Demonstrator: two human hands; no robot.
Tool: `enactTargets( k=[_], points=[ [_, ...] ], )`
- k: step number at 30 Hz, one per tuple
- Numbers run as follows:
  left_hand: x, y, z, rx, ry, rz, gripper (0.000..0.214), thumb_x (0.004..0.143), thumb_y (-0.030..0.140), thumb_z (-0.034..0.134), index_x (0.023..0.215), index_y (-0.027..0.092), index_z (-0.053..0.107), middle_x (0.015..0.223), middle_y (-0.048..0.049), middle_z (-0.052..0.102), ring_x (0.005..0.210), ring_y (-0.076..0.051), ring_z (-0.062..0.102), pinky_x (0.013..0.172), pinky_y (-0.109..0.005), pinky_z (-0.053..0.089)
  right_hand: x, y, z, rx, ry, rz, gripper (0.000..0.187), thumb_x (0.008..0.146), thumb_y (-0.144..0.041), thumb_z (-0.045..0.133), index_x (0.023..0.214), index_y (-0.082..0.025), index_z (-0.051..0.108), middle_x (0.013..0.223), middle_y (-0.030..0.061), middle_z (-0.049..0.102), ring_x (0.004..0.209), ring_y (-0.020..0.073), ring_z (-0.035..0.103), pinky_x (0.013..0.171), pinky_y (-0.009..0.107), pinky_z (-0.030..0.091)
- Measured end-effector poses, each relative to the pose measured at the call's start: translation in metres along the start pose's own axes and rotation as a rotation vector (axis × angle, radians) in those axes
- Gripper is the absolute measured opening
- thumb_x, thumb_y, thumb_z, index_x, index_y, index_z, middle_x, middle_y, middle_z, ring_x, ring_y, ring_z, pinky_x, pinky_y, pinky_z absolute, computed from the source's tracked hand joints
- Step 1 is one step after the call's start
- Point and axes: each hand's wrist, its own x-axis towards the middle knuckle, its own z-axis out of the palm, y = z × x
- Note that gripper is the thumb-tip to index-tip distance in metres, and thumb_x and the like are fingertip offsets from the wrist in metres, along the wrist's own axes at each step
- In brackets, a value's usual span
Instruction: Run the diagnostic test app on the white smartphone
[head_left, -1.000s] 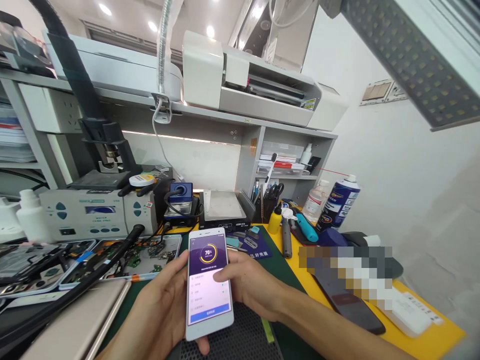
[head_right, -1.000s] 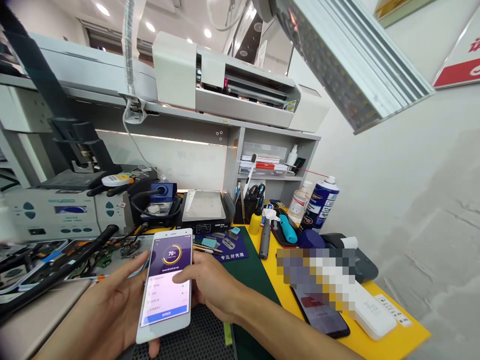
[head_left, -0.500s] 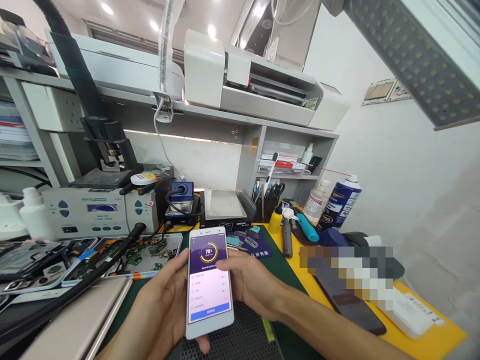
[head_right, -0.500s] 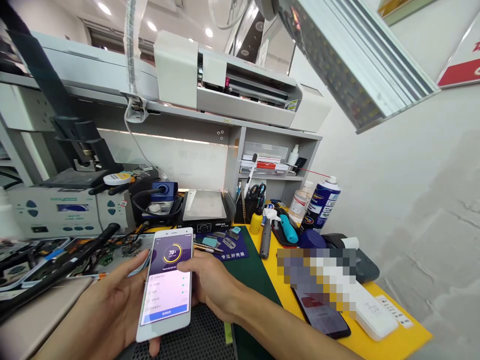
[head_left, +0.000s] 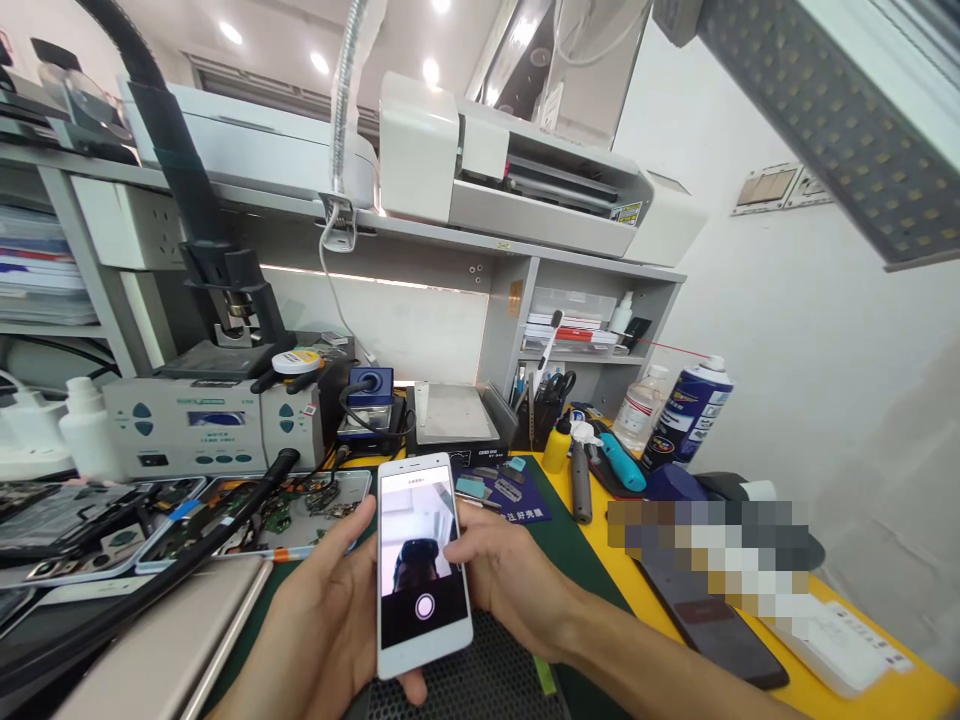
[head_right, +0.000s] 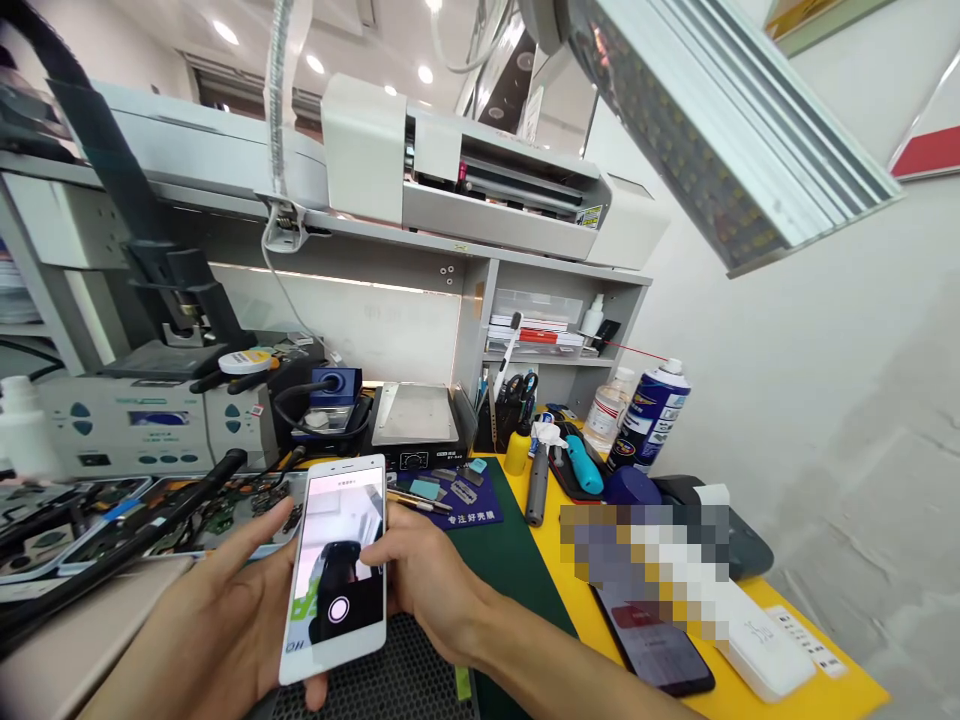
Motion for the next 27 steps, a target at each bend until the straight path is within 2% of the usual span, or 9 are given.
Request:
enactTargets(
  k=[5,7,11,15,20,24,27],
  points=[
    [0.003,-0.003,-0.005,-0.002,-0.022,0.014,0.060,0.095,0.058,0.044,0.142,0.021,0.050,0.100,-0.0103,0.069,0.087,-0.031,0.065,0.051,-0.036,0.053,0.000,0.000,0.002,-0.027,0.031,0.017,0.050,0.060,-0.019,0.060,0.110,-0.018,0.065,0.084,0.0023,0.066,0.071,0.0193,0.057,0.066,0.030,0.042],
    [0.005,-0.003,-0.008,-0.035,-0.041,-0.005,0.061,0.094,0.058,0.046,0.141,0.021,0.051,0.091,-0.0085,0.068,0.081,-0.029,0.065,0.050,-0.036,0.053,0.000,-0.001,0.001,0.005,0.033,0.057,0.046,0.062,-0.018,0.059,0.108,-0.018,0.065,0.084,0.0024,0.066,0.072,0.0189,0.058,0.065,0.029,0.042],
    [0.006,-0.002,-0.011,-0.071,-0.064,-0.052,0.063,0.093,0.060,0.045,0.133,0.013,0.056,0.077,-0.0075,0.064,0.067,-0.025,0.063,0.053,-0.035,0.054,0.003,0.000,-0.005,0.135,-0.016,0.129,0.036,0.069,-0.020,0.056,0.103,-0.015,0.064,0.084,0.0042,0.065,0.073,0.0185,0.059,0.065,0.029,0.046],
    [0.006,-0.001,-0.011,-0.021,-0.059,-0.052,0.066,0.092,0.063,0.043,0.129,0.010,0.058,0.073,-0.0080,0.064,0.061,-0.023,0.062,0.052,-0.033,0.053,0.006,0.005,-0.008,0.133,-0.074,0.108,0.042,0.061,-0.013,0.066,0.102,-0.014,0.063,0.087,0.0050,0.066,0.072,0.0177,0.060,0.063,0.030,0.052],
    [0.006,-0.003,-0.010,0.023,-0.063,-0.066,0.069,0.093,0.066,0.038,0.130,0.011,0.056,0.070,-0.0082,0.064,0.059,-0.023,0.063,0.046,-0.029,0.051,0.007,0.009,-0.004,0.057,-0.049,0.125,0.049,0.056,-0.016,0.077,0.102,-0.016,0.059,0.082,0.0031,0.066,0.063,0.0219,0.066,0.054,0.035,0.056],
    [0.010,-0.004,-0.011,0.066,-0.069,-0.085,0.069,0.091,0.067,0.040,0.134,0.014,0.053,0.069,-0.0085,0.065,0.058,-0.024,0.065,0.042,-0.026,0.049,0.008,0.012,-0.003,0.069,-0.057,0.115,0.050,0.056,-0.013,0.074,0.103,-0.016,0.058,0.083,0.0037,0.066,0.061,0.0221,0.068,0.052,0.034,0.057],
    [0.012,-0.004,-0.012,0.088,-0.094,-0.086,0.069,0.092,0.067,0.039,0.136,0.015,0.051,0.066,-0.0077,0.065,0.057,-0.024,0.066,0.040,-0.025,0.047,0.008,0.013,-0.004,0.105,-0.094,0.096,0.044,0.059,-0.015,0.070,0.101,-0.016,0.057,0.083,0.0042,0.066,0.060,0.0212,0.067,0.051,0.034,0.058]
  ],
)
